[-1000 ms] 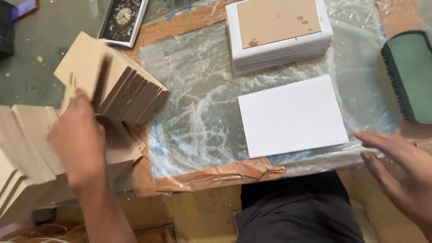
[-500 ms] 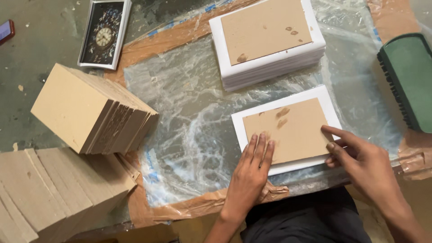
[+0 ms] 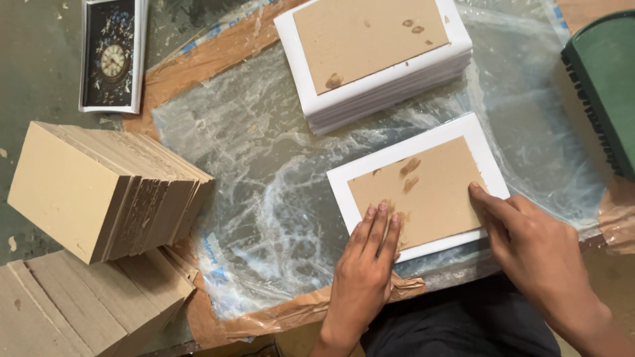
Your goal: The person assembles book covers by placing a brown cardboard sheet onto a white book block and pressing it down. They use a green handheld tool to smooth the surface of the cardboard and the book block. The person repeats this process for multiple units, stacking the finished items on the table.
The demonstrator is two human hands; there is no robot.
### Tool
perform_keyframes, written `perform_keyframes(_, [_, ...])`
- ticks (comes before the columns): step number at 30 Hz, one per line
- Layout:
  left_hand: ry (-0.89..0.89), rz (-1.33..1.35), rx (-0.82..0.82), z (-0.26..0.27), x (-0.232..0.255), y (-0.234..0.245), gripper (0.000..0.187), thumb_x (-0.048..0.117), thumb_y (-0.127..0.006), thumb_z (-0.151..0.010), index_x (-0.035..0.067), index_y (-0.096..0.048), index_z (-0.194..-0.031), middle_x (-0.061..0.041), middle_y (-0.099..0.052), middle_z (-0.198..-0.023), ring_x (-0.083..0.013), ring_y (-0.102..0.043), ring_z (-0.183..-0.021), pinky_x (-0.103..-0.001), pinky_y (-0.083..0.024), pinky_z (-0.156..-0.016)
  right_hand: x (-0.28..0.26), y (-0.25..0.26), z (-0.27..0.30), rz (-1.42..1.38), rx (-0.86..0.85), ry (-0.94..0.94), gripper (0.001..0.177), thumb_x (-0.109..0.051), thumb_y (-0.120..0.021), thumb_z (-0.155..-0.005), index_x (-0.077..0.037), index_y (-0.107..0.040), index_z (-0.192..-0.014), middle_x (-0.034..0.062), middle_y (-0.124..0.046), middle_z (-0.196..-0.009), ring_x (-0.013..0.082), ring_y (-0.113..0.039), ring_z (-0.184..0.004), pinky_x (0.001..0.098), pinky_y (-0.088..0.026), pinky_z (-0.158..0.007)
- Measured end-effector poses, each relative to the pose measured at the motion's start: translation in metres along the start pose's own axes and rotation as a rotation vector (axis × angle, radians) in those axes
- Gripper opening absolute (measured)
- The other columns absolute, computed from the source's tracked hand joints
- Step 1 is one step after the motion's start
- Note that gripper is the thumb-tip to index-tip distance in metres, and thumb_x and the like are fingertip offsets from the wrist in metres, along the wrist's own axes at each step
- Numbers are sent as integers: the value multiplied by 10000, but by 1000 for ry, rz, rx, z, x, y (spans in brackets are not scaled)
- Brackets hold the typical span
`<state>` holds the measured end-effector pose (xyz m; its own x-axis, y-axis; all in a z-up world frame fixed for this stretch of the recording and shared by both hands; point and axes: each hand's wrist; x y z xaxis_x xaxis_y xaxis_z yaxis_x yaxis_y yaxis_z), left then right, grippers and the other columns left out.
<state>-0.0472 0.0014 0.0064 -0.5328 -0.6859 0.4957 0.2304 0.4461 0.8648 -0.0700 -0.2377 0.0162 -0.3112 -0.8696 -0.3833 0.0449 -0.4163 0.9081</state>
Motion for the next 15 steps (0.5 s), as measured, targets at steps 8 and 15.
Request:
perform_keyframes(8, [-16, -15, 31, 0, -2, -3, 512, 23, -639, -959, -22, -543, -1460, -205, -526, -1538, -372, -479, -1458, -449, -418, -1197, -12, 14, -2, 230, -55, 42, 409, -272, -639, -952, -344, -690, -1351, 72, -681, -817, 311, -689, -687, 439, -544, -604])
perform_keyframes(15, [438, 112, 160, -37, -25, 24, 484, 260, -724, -938, 44, -606, -1355, -169, -625, -1333, -325, -642, -1151, -418, -540, -944, -36, 33, -24, 346, -146, 175, 283, -356, -590, -1028, -344, -679, -1296, 62, -702, -1088, 230, -711, -912, 366, -583, -689])
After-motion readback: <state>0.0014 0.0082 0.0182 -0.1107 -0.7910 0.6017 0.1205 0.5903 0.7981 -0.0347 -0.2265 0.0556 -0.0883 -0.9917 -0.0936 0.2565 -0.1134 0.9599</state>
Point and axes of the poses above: each hand's wrist, its own z-axis away from the middle knuckle, its own y-axis out of the back of the hand, x = y × z
